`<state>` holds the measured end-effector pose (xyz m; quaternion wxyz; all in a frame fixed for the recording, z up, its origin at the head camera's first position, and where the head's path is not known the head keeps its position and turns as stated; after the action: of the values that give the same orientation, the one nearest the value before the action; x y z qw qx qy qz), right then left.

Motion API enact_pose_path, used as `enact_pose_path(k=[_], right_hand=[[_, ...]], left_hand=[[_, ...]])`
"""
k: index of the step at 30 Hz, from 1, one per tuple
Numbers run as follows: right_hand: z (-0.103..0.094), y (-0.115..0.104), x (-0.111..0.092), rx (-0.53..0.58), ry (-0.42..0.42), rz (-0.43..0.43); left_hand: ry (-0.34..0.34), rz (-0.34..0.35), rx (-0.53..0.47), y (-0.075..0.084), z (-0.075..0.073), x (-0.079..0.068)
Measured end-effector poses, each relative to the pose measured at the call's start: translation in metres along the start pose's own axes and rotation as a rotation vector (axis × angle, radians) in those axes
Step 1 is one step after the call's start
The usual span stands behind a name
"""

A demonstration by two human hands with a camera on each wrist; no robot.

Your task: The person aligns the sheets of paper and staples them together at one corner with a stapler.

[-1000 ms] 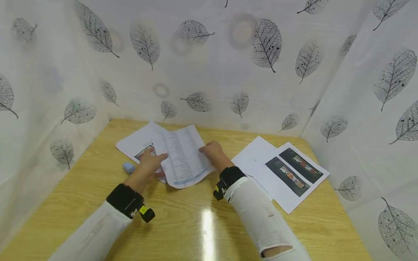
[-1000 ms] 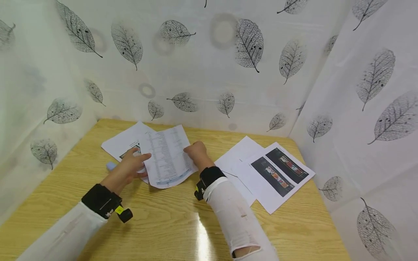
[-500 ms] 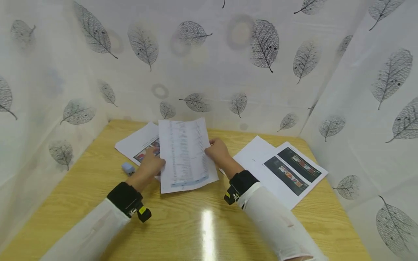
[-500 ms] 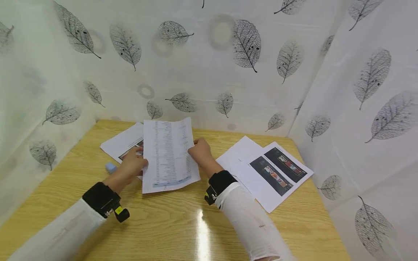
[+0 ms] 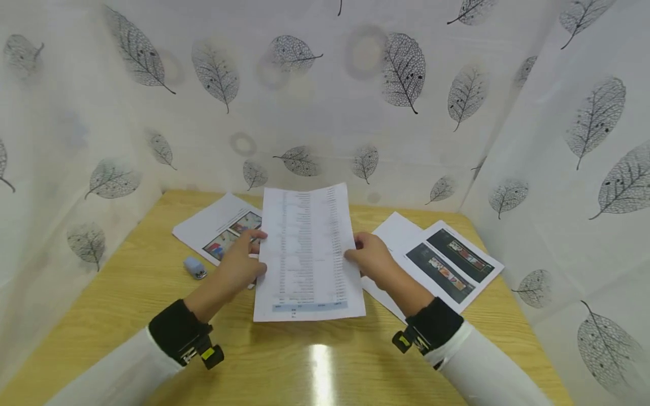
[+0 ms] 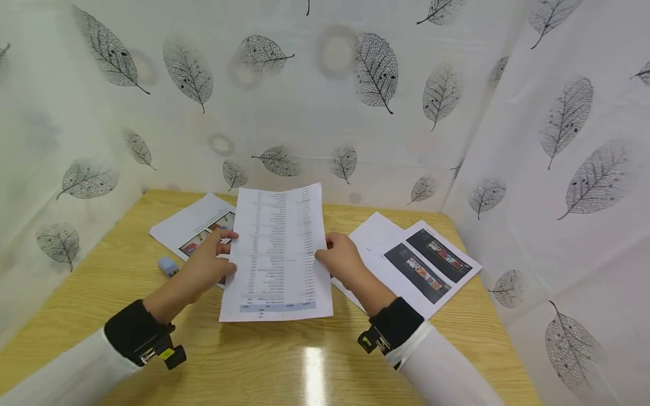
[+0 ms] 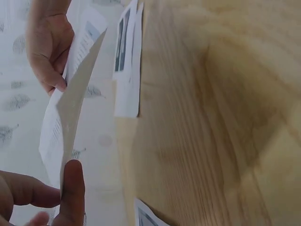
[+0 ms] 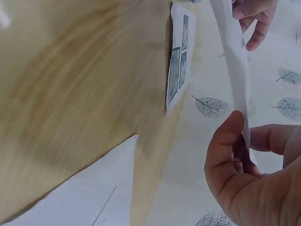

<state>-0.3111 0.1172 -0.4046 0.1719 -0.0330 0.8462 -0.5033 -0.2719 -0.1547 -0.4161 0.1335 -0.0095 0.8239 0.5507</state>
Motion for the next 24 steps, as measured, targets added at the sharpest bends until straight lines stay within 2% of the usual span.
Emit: enact_pose_path(k=[5, 11, 20, 24], right_hand=[[-0.003, 0.019, -0.030, 0.013, -0.017, 0.034], [0.003, 0.037, -0.056, -0.047, -0.051, 0.051], [0.017, 0.053, -0.073, -0.266, -0.091, -0.001], [0.023, 0.061, -0.076, -0.315, -0.110, 0.004]], left_hand=[[-0.071, 0.012, 0.090, 0.003, 0.016, -0.024], [-0.130, -0.023, 0.088, -0.001, 0.037, -0.046], [-0.164, -0.028, 0.194, -0.021, 0.059, -0.051], [-0.165, -0.014, 0.298, -0.027, 0.067, -0.050]])
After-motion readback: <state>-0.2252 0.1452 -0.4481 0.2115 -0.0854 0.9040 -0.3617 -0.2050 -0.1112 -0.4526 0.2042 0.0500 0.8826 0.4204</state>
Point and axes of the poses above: each hand's wrist, its own x-axis towards the middle knuckle, its own z-axis out of the palm, y = z × x, the point moved 8 cm from there along x, towards the middle knuckle, and after that the axes turned 6 degrees about -y, right-handed, at the moved point
